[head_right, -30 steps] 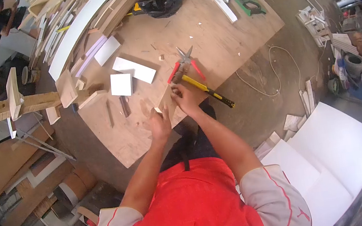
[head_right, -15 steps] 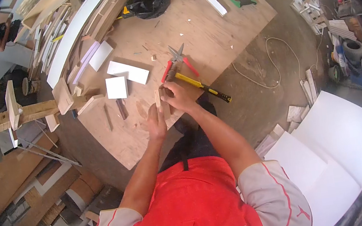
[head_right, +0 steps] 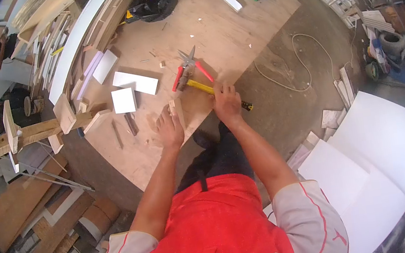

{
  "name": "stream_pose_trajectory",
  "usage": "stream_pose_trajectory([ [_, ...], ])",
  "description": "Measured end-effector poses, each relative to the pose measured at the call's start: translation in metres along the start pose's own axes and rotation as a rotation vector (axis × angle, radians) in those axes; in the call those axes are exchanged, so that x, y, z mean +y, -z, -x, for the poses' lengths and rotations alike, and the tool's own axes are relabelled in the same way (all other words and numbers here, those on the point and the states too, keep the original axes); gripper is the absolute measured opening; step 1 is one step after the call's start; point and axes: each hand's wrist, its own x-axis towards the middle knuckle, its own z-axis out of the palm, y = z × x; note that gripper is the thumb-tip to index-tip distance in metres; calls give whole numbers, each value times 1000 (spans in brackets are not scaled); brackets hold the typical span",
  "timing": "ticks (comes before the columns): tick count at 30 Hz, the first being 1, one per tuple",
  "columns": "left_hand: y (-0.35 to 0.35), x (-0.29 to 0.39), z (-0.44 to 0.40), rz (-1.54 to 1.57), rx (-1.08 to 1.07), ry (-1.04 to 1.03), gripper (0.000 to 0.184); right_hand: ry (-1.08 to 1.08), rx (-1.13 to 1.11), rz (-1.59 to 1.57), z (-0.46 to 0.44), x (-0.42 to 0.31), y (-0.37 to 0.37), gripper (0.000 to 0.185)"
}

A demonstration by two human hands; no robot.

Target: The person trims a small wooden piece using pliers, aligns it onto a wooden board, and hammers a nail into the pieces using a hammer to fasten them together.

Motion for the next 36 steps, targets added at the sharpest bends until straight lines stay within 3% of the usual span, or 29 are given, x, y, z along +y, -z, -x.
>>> stream_pose_trajectory([
  [3,4,7,-7,54,-54,47,57,61,12,-133,2,5,-14,45],
  [8,3,3,-19,239,-20,-98,57,-151,-149,-406,47,-12,14,36],
  [12,-17,-20,-30,372,-65,-72,52,-217,-107,-762,103,-32,37,34],
  [14,-15,-25,-32,395,-113,-106,54,-316,-199,-811,130,-44,42,34],
  [17,-20,-12,-19,138,180,-107,57,-413,-231,-847,156,-60,33,33],
  [20,0,4,-20,237,-120,166,60,-441,-246,-935,164,-64,36,32],
  [22,1,9,-19,317,-110,158,62,-386,-185,-1043,166,-62,34,32],
  [26,-46,-41,-33,386,59,52,68,-405,-226,-1005,160,-52,26,32],
  [31,-22,-22,-30,368,-24,16,69,-425,-172,-1007,163,-58,7,39],
  [36,-17,-15,-27,365,-27,46,67,-277,2,-882,169,-76,-14,54],
])
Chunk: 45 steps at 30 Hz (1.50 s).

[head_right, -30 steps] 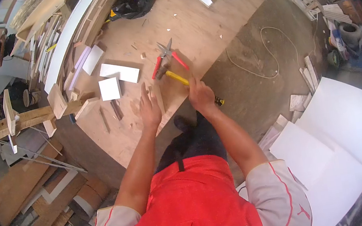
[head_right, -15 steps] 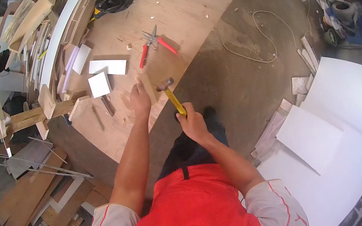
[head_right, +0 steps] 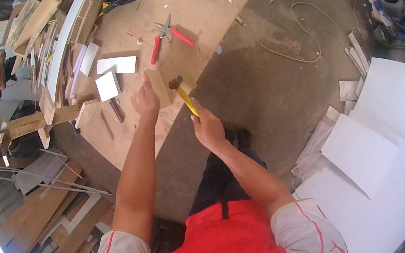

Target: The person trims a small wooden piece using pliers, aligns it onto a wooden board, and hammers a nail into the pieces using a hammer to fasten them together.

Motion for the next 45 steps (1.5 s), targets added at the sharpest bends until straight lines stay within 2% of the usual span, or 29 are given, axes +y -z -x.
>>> stream_pose_trajectory([
  [2,1,4,1,-12,6,-19,66,56,29,42,2,3,-9,59],
  [3,3,11,3,-76,-23,39,68,69,37,58,3,-3,-7,60],
  [7,10,27,7,-225,-82,153,84,228,175,14,5,-13,-5,63],
  [10,11,31,9,-203,-56,199,88,120,65,209,9,-2,-24,63],
  [13,9,29,5,-193,-22,161,87,61,20,139,11,3,-20,61],
  [16,7,28,8,-153,-5,168,85,168,208,66,8,-17,-11,59],
  [22,7,33,9,-173,-1,174,83,59,45,182,-2,-5,-23,65],
  [25,9,30,11,-149,-5,190,83,145,175,33,1,-17,-16,65],
  [28,10,34,8,-185,-37,197,83,188,218,17,5,-11,-27,65],
  [31,9,30,8,-182,-46,206,83,41,-6,106,5,-7,-29,66],
  [34,10,27,8,-196,-49,222,83,102,160,-37,1,-15,-19,65],
  [37,6,23,2,-178,-31,165,84,63,165,-78,6,-15,-21,65],
  [40,6,29,7,-178,-15,175,86,-39,-63,-18,5,-10,-23,63],
  [41,8,33,7,-183,-4,192,87,-11,12,-64,2,-8,-22,62],
  [43,13,51,17,-151,-36,212,77,26,155,-156,1,-13,-15,60],
  [44,13,58,17,-130,-48,214,72,-35,114,-179,-2,-13,-16,59],
  [45,11,50,13,-137,-10,198,77,-101,73,-203,-2,-13,-18,58],
])
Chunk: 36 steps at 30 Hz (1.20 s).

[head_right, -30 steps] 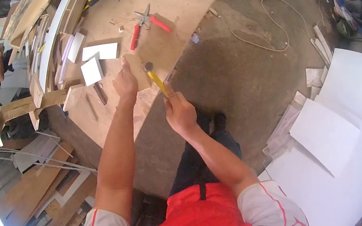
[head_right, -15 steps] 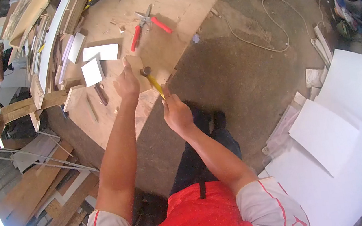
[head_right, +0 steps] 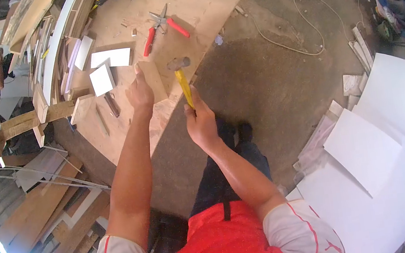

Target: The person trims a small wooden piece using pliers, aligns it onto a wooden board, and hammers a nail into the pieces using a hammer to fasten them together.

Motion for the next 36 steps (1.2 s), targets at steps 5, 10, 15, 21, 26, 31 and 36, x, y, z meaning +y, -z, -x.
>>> stream_pose_trajectory([
  [5,-9,-20,-10,88,65,-33,83,16,-78,-52,-6,7,-2,57],
  [10,-11,-30,-17,92,78,-15,82,-13,-96,-19,3,13,-18,56],
  [15,-13,-34,-21,92,91,-43,82,-184,-12,-156,5,9,-16,56],
  [21,-15,-40,-26,140,75,-4,81,-189,-108,-207,7,11,-17,53],
  [26,-6,-24,-14,93,-34,28,76,-126,31,-217,21,41,-43,58],
  [31,-4,-30,-17,158,-32,58,78,-169,-10,-268,9,20,-25,56],
  [36,-10,-37,-22,151,-1,13,78,26,24,-128,5,40,-43,55],
])
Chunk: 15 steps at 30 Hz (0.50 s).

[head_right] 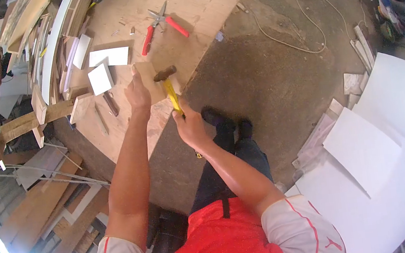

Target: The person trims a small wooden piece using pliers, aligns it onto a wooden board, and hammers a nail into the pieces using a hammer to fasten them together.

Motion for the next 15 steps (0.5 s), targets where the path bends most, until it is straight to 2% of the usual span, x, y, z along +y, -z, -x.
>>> stream_pose_trajectory([
  [2,0,-8,-6,8,55,-29,79,24,-2,-11,-3,10,-2,54],
  [3,0,-8,-6,16,62,-48,79,-193,-13,-96,-1,-9,6,54],
  [6,-2,-10,-3,40,77,-64,77,-308,-36,-190,4,-32,12,55],
  [7,-1,-10,-3,50,74,-50,77,-102,-29,-55,11,-19,-1,56],
  [10,-1,-7,-5,47,65,-57,77,-180,-94,-92,9,-29,2,55],
  [12,0,-7,-3,45,62,-67,77,-338,-77,-150,5,-41,16,54],
  [14,-1,-4,-1,57,63,-72,78,-343,-70,-149,7,-32,10,53],
  [15,1,-2,1,70,53,-45,78,-309,-145,-66,7,-36,10,53],
])
